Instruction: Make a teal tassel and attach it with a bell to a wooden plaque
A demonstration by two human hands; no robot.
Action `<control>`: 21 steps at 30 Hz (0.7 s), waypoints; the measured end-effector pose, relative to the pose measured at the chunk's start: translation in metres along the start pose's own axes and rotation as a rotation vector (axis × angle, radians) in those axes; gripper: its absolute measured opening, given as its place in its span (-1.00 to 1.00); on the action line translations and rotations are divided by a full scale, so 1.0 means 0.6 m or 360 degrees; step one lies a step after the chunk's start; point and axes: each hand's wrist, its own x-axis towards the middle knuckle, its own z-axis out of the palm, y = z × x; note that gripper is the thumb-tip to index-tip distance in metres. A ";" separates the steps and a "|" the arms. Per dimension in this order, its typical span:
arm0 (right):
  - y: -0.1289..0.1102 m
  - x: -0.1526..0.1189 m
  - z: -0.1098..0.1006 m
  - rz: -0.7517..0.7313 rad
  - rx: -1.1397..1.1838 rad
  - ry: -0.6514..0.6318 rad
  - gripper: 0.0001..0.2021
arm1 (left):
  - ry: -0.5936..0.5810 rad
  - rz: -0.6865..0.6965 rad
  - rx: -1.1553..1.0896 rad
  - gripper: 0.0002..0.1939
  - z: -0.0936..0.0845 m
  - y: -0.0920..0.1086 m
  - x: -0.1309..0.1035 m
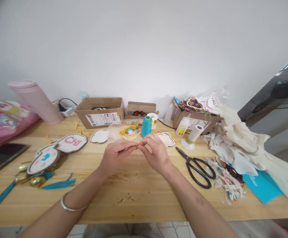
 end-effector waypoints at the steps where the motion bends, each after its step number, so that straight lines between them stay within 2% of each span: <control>1: -0.001 0.000 0.000 0.0006 0.0008 0.0007 -0.89 | 0.0008 0.0049 0.0043 -0.83 -0.001 0.001 0.001; 6: -0.003 -0.001 0.001 0.0074 0.0054 0.0025 -0.89 | -0.0005 0.0220 0.0216 -0.81 -0.005 0.002 0.001; 11: 0.000 -0.003 0.004 0.0066 0.0013 0.0039 -0.89 | -0.0011 0.0116 0.0139 -0.84 -0.003 -0.003 -0.001; 14: 0.005 -0.001 0.002 -0.0029 -0.0085 0.0031 -0.90 | -0.0076 -0.0144 -0.0018 -0.84 -0.001 -0.002 0.001; 18: 0.013 0.001 0.000 -0.0156 -0.0195 0.0025 -0.90 | -0.0294 -0.0684 -0.0390 -0.80 -0.001 0.005 0.007; 21: 0.013 -0.001 0.000 -0.0127 -0.0168 0.0046 -0.91 | -0.0344 -0.0867 -0.0600 -0.80 -0.002 0.008 0.010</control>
